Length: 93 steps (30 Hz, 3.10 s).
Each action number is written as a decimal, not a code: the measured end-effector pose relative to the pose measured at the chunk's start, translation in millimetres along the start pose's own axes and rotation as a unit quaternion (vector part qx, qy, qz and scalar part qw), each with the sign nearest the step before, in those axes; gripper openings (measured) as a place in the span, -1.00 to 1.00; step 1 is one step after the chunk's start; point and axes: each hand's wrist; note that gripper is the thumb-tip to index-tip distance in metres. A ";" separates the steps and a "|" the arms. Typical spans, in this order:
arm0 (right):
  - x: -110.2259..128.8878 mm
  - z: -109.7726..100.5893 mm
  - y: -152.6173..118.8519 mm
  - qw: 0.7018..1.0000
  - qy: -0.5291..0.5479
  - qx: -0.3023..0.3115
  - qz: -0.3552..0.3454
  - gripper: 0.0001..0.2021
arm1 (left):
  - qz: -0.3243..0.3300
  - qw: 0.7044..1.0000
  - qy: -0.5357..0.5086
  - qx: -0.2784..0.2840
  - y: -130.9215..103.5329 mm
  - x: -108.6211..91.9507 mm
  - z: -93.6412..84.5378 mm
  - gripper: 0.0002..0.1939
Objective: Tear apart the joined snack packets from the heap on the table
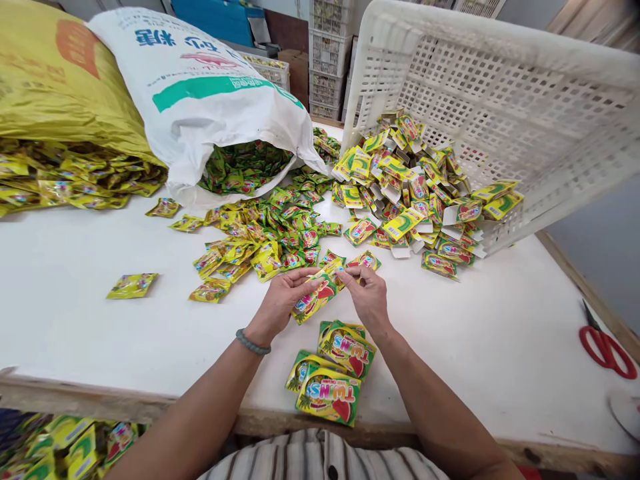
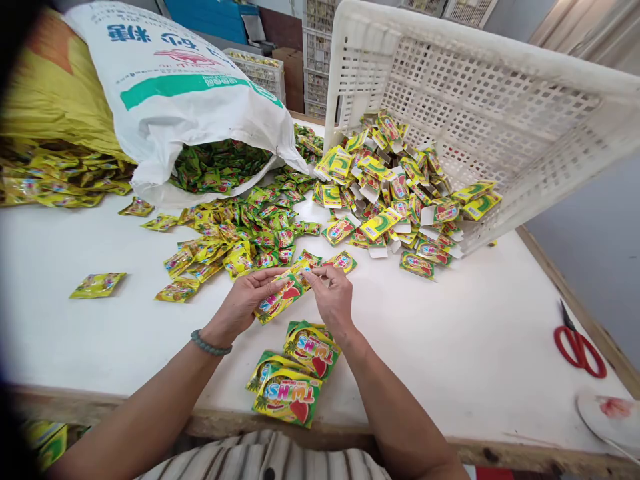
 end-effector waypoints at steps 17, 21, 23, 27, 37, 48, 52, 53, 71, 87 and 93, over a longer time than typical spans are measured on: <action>6.8 -3.5 -1.9 0.992 0.036 0.115 -0.026 -0.74 | 0.059 0.997 -0.045 -0.022 -0.7 3.3 7.0 -0.42; 4.8 1.5 0.0 0.985 0.112 0.132 0.014 -0.63 | 0.104 0.993 -0.036 -0.034 -1.4 3.1 9.3 -0.45; 3.3 4.2 -0.1 0.981 0.125 0.148 0.025 -0.65 | 0.117 0.993 0.019 0.007 -2.9 3.9 9.0 -0.46; 1.1 2.5 1.5 0.983 0.131 0.126 0.026 -0.65 | 0.119 0.981 0.125 0.086 -4.6 5.5 5.3 -0.46; 1.6 -3.2 2.5 0.975 0.118 0.186 0.010 -0.74 | 0.084 0.989 0.089 0.079 -2.1 6.7 0.4 -0.58; 14.1 -5.6 -1.6 0.981 0.087 0.173 -0.016 -0.83 | 0.127 0.990 0.055 0.002 -2.2 9.3 0.3 -0.52; 11.7 -0.4 -1.8 0.978 0.129 0.154 0.052 -0.79 | 0.121 0.991 0.052 0.000 -3.1 9.4 2.8 -0.53; 10.2 -0.2 -1.0 0.973 0.157 0.153 0.078 -0.77 | 0.115 0.992 0.054 0.001 -3.1 9.0 3.5 -0.53; 9.8 2.0 -11.0 0.984 0.077 0.132 -0.086 -0.81 | 0.096 0.995 -0.007 -0.007 -5.7 1.6 -2.2 -0.54; -27.5 -23.3 36.5 0.962 -0.268 -0.041 -0.009 -0.54 | 0.010 0.911 0.290 0.291 -23.6 0.3 13.0 -0.75; -38.0 -28.1 43.2 0.861 -0.467 0.190 -0.072 -0.28 | 0.111 0.942 0.301 0.099 -9.1 -1.9 -0.4 -0.76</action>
Point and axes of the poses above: each hand's wrist, its own y-axis towards the middle knuckle, its own z-axis out of the palm, x = y × z, and after that the axes turned 11 degrees about -y, right-handed
